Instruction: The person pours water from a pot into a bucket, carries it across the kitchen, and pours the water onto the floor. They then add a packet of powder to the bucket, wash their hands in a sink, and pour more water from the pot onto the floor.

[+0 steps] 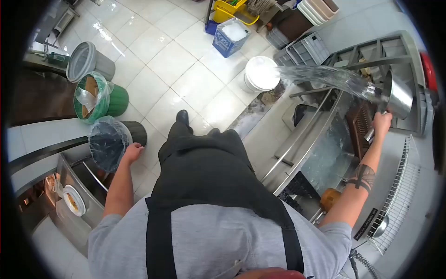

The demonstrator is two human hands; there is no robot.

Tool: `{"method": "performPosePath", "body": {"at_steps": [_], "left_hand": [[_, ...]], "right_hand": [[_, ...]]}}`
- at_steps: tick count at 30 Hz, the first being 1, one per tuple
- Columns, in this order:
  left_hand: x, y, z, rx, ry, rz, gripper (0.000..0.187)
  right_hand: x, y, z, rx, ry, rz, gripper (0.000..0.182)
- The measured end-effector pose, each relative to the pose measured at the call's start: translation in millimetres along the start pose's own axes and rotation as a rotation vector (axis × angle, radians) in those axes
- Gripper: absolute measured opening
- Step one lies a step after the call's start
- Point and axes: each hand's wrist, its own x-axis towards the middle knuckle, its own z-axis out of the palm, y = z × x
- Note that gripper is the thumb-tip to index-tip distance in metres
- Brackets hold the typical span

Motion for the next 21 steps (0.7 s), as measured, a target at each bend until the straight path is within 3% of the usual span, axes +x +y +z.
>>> {"method": "performPosePath", "body": {"at_steps": [2,3,5,6,8,9,10,12,14,17,19,21], "left_hand": [[2,17,-1,-0.194,-0.043,0.032,0.044],[-14,37,-35,-0.142,0.027,0.033,0.044],[-51,92,-27,-0.291,0.062,0.036,0.040],[-69,114,-23,-0.291,0.074,0.031,0.036],[-77,120,-29,-0.285,0.066,0.024,0.035],[-81,119,-29,-0.303,0.057,0.015,0.035],[-75,104,-28,-0.274,0.030,0.039,0.033],[-73,78,-31,-0.203,-0.002,-0.009,0.032],[-88,68,-34,-0.191,-0.063,-0.088,0.032],[-144,116,-40,0.018,0.013,-0.132,0.032],[-140,118,-51,0.105,-0.007,-0.088,0.031],[-132,128,-57,0.140,-0.004,0.014,0.029]], "right_hand": [[5,20,14,0.010,0.449,-0.212,0.049],[6,46,64,0.082,0.418,-0.173,0.049],[-2,94,81,0.062,0.410,-0.097,0.049],[-37,97,81,0.195,0.248,0.062,0.049],[-15,211,167,-0.016,0.362,-0.129,0.050],[-29,242,189,-0.009,0.261,-0.075,0.045],[-46,255,199,-0.131,-0.006,0.098,0.042],[-36,361,285,-0.272,-0.257,0.190,0.035],[-86,350,291,-0.170,-0.427,0.335,0.033],[-59,443,442,-0.046,-0.807,0.522,0.027],[-111,360,411,0.954,-0.463,0.861,0.014],[-118,317,396,1.364,-0.481,0.940,0.006]]}}
